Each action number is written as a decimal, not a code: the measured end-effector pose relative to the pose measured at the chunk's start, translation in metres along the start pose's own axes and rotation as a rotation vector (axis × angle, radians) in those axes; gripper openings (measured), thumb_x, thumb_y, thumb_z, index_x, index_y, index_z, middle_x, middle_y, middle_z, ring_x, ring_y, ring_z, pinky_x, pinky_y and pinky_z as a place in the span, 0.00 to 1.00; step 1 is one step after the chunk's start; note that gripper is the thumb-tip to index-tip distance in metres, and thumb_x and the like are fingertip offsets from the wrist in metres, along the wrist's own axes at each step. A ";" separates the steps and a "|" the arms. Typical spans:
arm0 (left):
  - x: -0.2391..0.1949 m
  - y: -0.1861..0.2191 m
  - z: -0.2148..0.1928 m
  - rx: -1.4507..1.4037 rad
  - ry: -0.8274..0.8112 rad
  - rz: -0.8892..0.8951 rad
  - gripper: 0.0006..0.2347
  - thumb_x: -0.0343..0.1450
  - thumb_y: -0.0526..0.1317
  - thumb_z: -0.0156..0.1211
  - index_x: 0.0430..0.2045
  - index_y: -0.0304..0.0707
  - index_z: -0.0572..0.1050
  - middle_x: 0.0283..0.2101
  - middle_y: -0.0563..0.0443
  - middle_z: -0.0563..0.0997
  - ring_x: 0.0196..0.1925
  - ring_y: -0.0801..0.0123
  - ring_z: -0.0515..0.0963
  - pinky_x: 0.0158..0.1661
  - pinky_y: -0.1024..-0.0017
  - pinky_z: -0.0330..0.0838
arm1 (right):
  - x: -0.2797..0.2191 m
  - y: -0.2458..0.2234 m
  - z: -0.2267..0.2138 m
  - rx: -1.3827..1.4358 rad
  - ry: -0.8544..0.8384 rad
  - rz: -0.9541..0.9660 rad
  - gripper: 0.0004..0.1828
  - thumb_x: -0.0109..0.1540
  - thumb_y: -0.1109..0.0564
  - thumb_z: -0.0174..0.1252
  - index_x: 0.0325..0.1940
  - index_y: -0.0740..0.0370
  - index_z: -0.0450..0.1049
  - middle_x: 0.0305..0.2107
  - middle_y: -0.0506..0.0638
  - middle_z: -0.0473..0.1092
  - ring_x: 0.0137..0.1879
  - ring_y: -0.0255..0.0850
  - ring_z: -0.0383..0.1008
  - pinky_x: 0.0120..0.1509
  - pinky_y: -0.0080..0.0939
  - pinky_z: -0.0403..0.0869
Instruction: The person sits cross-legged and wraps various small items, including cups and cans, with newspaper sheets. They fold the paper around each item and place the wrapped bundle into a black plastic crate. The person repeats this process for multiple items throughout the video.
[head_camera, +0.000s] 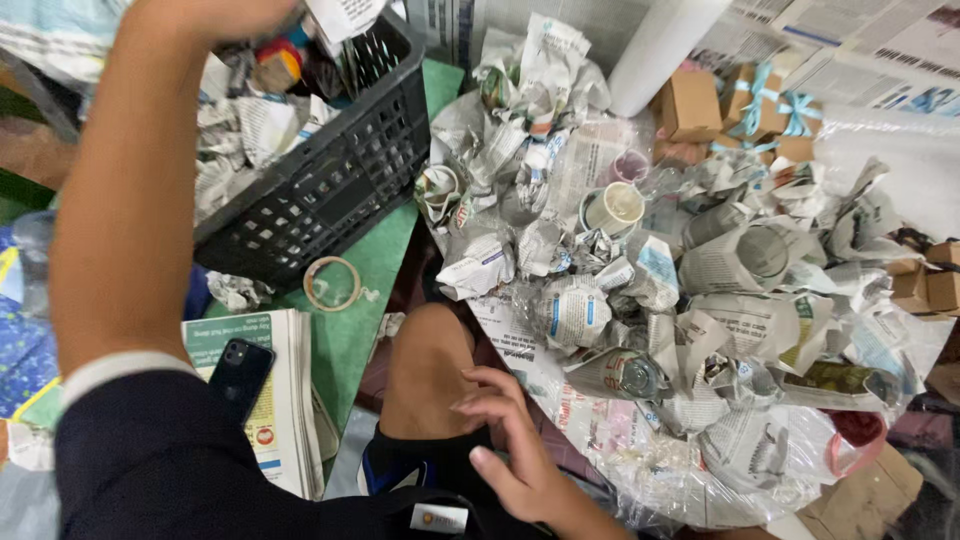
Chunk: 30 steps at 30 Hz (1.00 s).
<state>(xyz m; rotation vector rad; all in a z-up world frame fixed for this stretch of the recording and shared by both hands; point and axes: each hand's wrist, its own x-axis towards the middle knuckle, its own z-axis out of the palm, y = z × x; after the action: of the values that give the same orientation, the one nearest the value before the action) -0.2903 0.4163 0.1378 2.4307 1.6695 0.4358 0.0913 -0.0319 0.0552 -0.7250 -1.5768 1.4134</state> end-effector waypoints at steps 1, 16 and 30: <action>-0.020 0.017 -0.018 -0.006 0.055 -0.026 0.21 0.88 0.48 0.47 0.40 0.26 0.79 0.22 0.40 0.77 0.22 0.61 0.76 0.25 0.62 0.72 | -0.003 -0.001 -0.001 0.023 0.020 0.011 0.21 0.71 0.53 0.51 0.64 0.66 0.62 0.68 0.64 0.54 0.66 0.49 0.67 0.71 0.49 0.67; -0.316 0.398 0.170 -0.965 -0.275 0.171 0.10 0.69 0.39 0.69 0.34 0.35 0.72 0.36 0.43 0.78 0.36 0.56 0.76 0.39 0.64 0.71 | -0.153 0.067 -0.056 -0.034 0.743 0.238 0.09 0.64 0.66 0.60 0.48 0.71 0.77 0.35 0.50 0.78 0.39 0.37 0.77 0.44 0.40 0.77; -0.368 0.409 0.287 -0.902 -0.175 0.729 0.22 0.63 0.37 0.71 0.52 0.32 0.79 0.47 0.41 0.84 0.45 0.57 0.85 0.47 0.66 0.79 | -0.244 0.143 -0.061 -0.235 0.739 0.131 0.13 0.59 0.55 0.68 0.40 0.68 0.78 0.30 0.46 0.77 0.37 0.30 0.74 0.43 0.34 0.75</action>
<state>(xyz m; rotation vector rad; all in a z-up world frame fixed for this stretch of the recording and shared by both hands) 0.0416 -0.0660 -0.0679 2.1339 0.2938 0.8050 0.2368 -0.1888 -0.1398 -1.3285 -1.1182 0.8839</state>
